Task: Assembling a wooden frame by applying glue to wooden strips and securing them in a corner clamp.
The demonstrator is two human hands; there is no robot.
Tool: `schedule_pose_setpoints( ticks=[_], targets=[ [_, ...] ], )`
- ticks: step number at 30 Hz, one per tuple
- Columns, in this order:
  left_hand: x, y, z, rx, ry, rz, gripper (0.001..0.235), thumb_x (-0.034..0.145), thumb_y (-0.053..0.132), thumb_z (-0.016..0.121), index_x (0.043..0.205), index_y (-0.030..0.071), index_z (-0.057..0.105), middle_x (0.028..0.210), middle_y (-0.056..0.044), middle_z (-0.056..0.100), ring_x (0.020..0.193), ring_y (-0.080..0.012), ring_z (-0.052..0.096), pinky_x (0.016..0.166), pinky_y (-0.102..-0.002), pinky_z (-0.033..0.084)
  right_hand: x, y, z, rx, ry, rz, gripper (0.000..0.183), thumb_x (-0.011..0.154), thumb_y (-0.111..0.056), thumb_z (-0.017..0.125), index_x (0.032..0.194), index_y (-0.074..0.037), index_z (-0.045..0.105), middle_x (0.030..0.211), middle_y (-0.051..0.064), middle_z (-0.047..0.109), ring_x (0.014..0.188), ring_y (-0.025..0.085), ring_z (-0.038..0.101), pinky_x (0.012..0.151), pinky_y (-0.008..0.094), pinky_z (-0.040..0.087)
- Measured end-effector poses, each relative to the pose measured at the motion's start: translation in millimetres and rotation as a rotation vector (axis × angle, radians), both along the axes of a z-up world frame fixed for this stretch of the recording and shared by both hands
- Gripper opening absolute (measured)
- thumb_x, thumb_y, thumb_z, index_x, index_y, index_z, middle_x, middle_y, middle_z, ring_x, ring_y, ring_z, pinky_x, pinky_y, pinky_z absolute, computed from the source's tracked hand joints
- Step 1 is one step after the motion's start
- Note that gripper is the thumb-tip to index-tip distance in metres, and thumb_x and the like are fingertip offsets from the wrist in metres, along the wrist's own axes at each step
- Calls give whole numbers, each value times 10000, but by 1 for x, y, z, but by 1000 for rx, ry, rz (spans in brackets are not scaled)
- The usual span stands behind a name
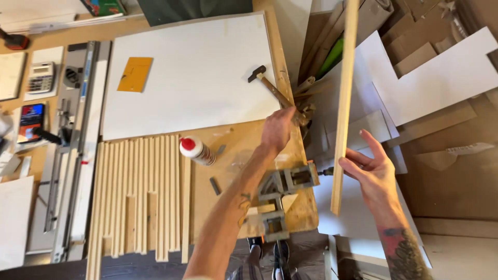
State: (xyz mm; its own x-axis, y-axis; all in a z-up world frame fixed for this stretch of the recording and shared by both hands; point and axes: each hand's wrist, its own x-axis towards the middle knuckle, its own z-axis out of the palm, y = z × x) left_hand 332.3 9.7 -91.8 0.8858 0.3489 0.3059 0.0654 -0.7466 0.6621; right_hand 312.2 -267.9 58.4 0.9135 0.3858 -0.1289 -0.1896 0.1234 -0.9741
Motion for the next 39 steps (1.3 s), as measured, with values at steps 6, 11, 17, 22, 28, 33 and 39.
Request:
schedule_pose_setpoints(
  ticks=[6,11,17,22,28,33,39],
  targets=[
    [55,23,-79,785,39,-222,553,897,160,745,1403,196,525,1379,-91,574,1337,-299,502,1125,-564,383,31,15,-19,-106,48,-85,897,829,105,726,1622,-46,335,1141,336,650,920,364,688,777,502,598],
    [82,41,-150,929,55,-364,386,933,187,668,1309,181,583,1159,-108,588,1099,-343,584,1053,-633,386,45,30,-33,-167,57,-87,878,855,73,738,1627,-66,343,1141,288,667,911,314,699,779,444,607],
    [59,100,-122,1135,-190,-531,176,912,196,579,981,162,738,1014,-123,621,834,-402,628,732,-569,511,50,67,-27,-276,142,-36,880,813,-15,711,1625,-121,389,1143,209,689,941,217,652,865,371,556],
    [-5,147,-7,1110,304,-728,161,918,183,654,1032,226,760,1239,-40,614,1076,-319,657,840,-515,549,45,99,-64,-166,133,27,954,805,-14,826,1616,-117,332,1198,333,657,1010,355,704,840,495,601],
    [-20,201,-32,1250,750,-659,205,888,139,697,1090,145,738,1231,-50,531,1107,-313,596,765,-514,544,28,141,-112,-157,194,65,1017,787,-20,864,1623,-106,291,1190,301,687,993,313,725,842,425,618],
    [-19,210,-40,1175,971,-581,214,967,159,622,1138,206,741,1202,-1,581,1076,-272,625,734,-502,577,24,162,-142,-140,205,95,1016,790,-8,861,1624,-142,298,1192,302,685,1011,323,731,827,418,635],
    [3,229,-129,1000,1158,-477,287,947,212,580,1157,300,756,1188,40,726,1048,-298,705,607,-574,566,14,164,-175,-157,208,122,1044,776,11,869,1628,-165,292,1199,294,693,1034,315,734,829,386,632]
  ],
)
